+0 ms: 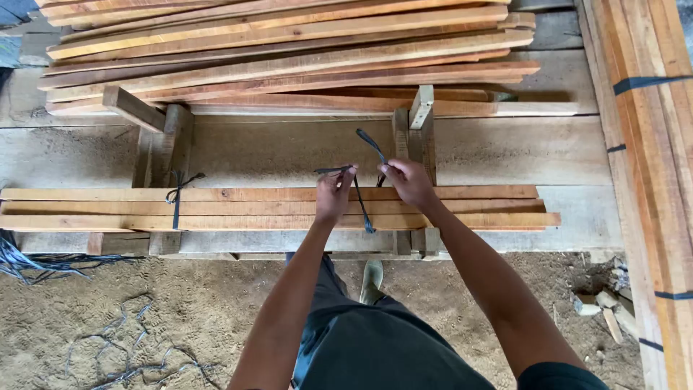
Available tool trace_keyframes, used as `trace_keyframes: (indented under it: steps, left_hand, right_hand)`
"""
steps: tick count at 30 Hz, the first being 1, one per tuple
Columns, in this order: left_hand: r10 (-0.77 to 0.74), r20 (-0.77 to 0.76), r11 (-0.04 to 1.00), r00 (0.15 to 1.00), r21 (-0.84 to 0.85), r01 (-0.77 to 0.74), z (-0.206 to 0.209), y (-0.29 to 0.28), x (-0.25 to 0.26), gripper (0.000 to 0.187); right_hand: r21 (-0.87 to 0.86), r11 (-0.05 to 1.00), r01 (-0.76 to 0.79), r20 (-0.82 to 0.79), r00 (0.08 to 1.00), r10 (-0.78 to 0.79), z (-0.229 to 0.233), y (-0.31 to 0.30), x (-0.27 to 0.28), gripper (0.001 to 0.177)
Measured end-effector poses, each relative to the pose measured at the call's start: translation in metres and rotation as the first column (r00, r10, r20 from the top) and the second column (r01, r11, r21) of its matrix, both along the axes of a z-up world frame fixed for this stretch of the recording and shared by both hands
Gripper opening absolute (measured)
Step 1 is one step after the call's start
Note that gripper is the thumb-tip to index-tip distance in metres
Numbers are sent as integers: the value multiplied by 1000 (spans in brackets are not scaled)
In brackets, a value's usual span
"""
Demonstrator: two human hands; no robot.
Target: Bundling and organizing pieces of wood using plastic straps in a workshop.
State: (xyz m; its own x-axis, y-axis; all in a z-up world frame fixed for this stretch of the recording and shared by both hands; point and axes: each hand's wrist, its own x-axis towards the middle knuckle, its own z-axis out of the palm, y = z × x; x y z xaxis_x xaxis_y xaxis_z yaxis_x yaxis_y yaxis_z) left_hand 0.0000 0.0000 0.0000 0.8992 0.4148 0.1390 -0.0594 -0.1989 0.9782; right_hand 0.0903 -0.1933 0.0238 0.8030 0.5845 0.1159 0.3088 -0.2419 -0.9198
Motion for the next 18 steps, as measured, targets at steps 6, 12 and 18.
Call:
trace_keyframes:
  steps: [6,12,18]
  left_hand:
    - [0,-6,999,1000,40,0,20,-8,-6,31]
    - [-153,-118,968,981,-216,125,15,-10,-1,21]
    - [-270,-175,943,947,-249,223,-11,-22,24,29]
  right_hand:
    - [82,994,72,-228,972,-51,7,2,-1,22]
    - [146,977,157,-403,911,-86,-11,2,10,24]
    - [349,887,302,-624,781,-21,-56,11,38,24]
